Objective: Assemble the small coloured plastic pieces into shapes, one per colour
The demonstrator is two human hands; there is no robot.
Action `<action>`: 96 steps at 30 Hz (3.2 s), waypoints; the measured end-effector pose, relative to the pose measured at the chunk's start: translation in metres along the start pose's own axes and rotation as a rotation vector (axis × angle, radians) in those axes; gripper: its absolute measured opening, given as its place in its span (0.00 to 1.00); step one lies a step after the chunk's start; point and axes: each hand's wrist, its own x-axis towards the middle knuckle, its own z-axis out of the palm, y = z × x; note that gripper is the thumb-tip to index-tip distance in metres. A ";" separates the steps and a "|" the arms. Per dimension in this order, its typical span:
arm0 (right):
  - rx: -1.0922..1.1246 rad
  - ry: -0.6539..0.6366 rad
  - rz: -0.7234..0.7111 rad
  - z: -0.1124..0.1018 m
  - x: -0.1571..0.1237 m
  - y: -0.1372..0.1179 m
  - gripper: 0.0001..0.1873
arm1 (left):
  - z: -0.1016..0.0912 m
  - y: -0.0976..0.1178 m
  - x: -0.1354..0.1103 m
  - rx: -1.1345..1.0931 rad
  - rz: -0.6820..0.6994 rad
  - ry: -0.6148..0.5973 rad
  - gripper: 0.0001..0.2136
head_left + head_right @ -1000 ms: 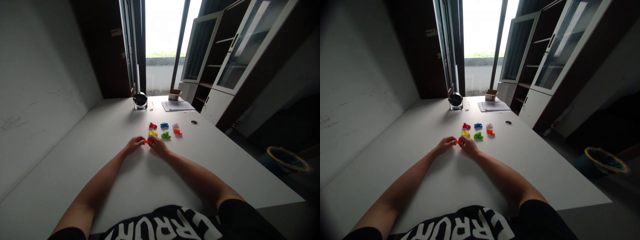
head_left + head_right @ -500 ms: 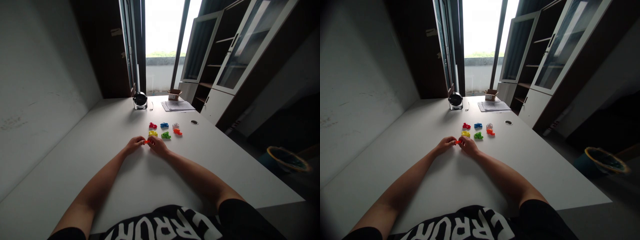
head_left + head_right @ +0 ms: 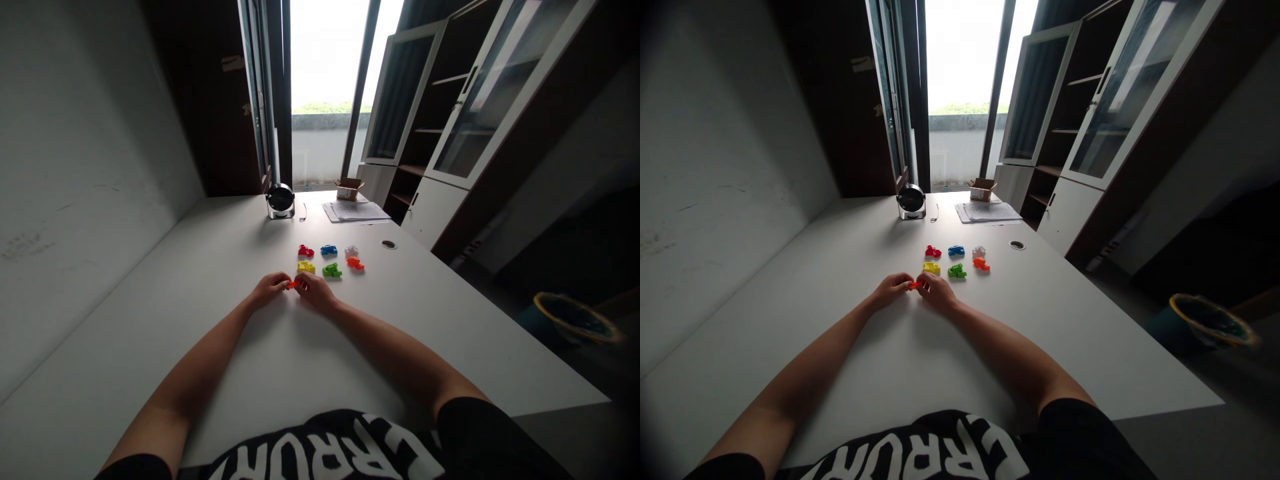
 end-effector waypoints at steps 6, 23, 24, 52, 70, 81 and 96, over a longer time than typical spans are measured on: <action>0.006 -0.002 0.005 0.001 0.000 0.000 0.03 | 0.000 0.002 0.000 0.013 0.003 -0.002 0.12; -0.003 -0.026 0.010 0.001 0.001 0.000 0.02 | 0.001 0.005 -0.002 0.055 0.015 -0.014 0.12; -0.001 -0.029 0.009 0.001 0.001 0.000 0.02 | 0.000 0.005 -0.002 0.054 0.016 -0.015 0.12; -0.011 -0.035 0.009 0.003 0.001 0.002 0.03 | 0.000 0.002 -0.002 0.136 0.022 -0.029 0.11; 0.005 -0.039 -0.004 0.001 0.000 0.002 0.04 | -0.001 0.006 -0.002 0.010 0.025 -0.023 0.14; 0.002 -0.026 -0.027 -0.003 0.001 -0.002 0.06 | -0.003 0.007 -0.002 -0.024 0.019 -0.113 0.15; -0.003 -0.001 -0.025 0.001 0.000 0.002 0.04 | 0.000 0.006 -0.003 -0.020 0.021 -0.056 0.16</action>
